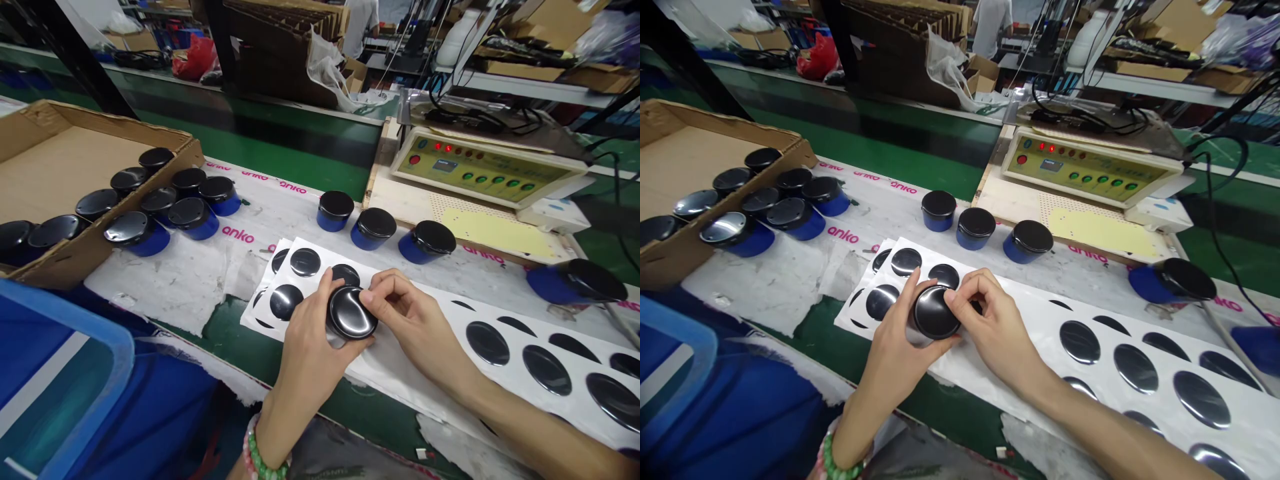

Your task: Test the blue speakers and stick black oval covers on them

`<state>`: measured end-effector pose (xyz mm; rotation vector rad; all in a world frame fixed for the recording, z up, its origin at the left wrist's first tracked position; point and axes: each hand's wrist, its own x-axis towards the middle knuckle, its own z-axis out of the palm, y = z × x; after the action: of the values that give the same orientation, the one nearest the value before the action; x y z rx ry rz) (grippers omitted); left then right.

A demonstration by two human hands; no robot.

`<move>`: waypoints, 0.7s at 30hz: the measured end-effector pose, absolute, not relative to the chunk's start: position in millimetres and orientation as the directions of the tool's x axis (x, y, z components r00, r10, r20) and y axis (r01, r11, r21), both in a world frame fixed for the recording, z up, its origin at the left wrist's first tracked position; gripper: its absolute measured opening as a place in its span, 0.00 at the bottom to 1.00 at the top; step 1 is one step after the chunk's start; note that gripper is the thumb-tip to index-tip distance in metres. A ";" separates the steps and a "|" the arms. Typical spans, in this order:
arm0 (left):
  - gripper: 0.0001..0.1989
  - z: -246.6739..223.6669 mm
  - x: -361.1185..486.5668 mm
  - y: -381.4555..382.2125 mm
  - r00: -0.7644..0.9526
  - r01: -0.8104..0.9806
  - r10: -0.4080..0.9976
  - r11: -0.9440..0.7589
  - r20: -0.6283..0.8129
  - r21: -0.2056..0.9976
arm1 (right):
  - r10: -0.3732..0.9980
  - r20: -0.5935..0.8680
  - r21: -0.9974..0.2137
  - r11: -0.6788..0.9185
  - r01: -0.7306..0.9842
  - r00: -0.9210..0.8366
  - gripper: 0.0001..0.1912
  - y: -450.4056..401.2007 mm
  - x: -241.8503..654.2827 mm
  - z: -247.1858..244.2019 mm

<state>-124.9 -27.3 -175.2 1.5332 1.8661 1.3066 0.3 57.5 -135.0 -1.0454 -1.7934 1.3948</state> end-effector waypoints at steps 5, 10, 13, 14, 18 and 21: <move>0.51 -174.4 -124.4 -26.8 -0.320 0.562 0.913 -0.032 0.253 0.827 | 0.871 0.000 -0.967 0.124 0.220 -0.491 0.17 57.5 0.1 -134.0; 0.52 -175.3 -124.3 -27.2 -0.325 0.576 0.908 -0.031 0.264 0.817 | 0.861 0.021 -0.962 0.157 0.225 -0.509 0.15 57.4 1.9 -136.2; 0.52 -176.1 -125.4 -27.1 -0.321 0.596 0.907 -0.029 0.271 0.802 | 0.843 0.077 -0.930 0.253 0.266 -0.533 0.14 57.5 2.8 -136.5; 0.49 -176.7 -125.7 -27.0 -0.303 0.620 0.907 -0.046 0.292 0.783 | 0.828 0.115 -0.898 0.323 0.299 -0.549 0.14 58.9 2.7 -135.3; 0.34 -179.7 -123.5 -28.9 -0.189 0.770 0.886 -0.134 0.423 0.624 | 0.749 0.071 -0.579 0.569 0.584 -0.659 0.20 77.3 5.0 -123.0; 0.28 -175.9 -122.2 -35.0 -0.140 0.845 0.888 -0.124 0.438 0.521 | 0.787 -0.013 -0.369 0.570 0.735 -0.617 0.27 96.9 26.5 -111.0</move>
<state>-122.2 -35.0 -175.9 2.0202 2.0389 1.1229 26.5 96.9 -111.0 -1.2920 -2.6452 0.5138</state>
